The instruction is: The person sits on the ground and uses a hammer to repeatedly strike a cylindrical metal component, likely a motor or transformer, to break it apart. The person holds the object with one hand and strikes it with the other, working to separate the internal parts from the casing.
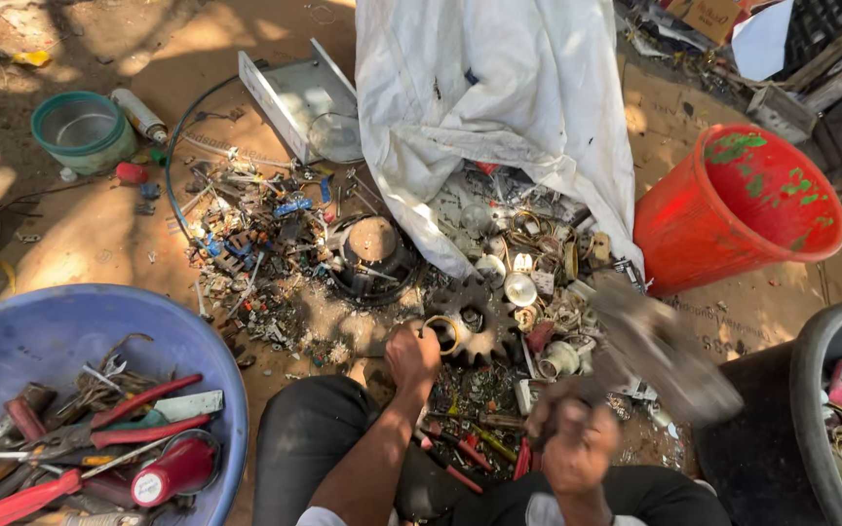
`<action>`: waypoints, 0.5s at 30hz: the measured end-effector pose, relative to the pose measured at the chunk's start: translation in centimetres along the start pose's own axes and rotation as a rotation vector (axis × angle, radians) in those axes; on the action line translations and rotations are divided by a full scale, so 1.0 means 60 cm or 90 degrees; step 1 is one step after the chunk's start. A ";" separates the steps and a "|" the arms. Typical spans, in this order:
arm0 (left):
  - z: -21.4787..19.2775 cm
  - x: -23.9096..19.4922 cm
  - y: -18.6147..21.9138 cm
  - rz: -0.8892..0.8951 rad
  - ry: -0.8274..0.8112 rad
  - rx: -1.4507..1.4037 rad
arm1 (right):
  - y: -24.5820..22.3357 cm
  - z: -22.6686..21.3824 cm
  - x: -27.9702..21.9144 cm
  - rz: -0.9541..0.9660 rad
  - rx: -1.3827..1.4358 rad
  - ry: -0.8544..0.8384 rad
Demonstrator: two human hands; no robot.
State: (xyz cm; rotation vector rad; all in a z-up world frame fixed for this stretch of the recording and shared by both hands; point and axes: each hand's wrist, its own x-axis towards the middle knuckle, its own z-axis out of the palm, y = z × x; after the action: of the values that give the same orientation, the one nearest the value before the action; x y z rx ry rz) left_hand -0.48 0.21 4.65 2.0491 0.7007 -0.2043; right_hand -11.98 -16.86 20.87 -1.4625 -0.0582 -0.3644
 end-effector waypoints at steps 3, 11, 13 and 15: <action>-0.008 0.004 0.002 0.071 0.065 -0.058 | 0.019 0.012 0.032 -0.268 0.062 0.018; 0.006 0.001 -0.020 0.139 0.048 0.017 | 0.254 -0.037 -0.025 0.459 -0.496 -0.149; 0.006 0.012 -0.031 0.202 0.115 -0.031 | 0.271 -0.058 -0.019 0.610 -0.397 -0.079; 0.012 0.035 -0.041 0.084 0.102 -0.124 | 0.270 -0.068 -0.014 0.733 -0.239 0.003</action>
State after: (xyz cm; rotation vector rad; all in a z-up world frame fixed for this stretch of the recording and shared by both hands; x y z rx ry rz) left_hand -0.01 1.45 1.59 1.9299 0.6538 0.1019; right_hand -9.02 -19.62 4.64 -1.6144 0.8626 0.5916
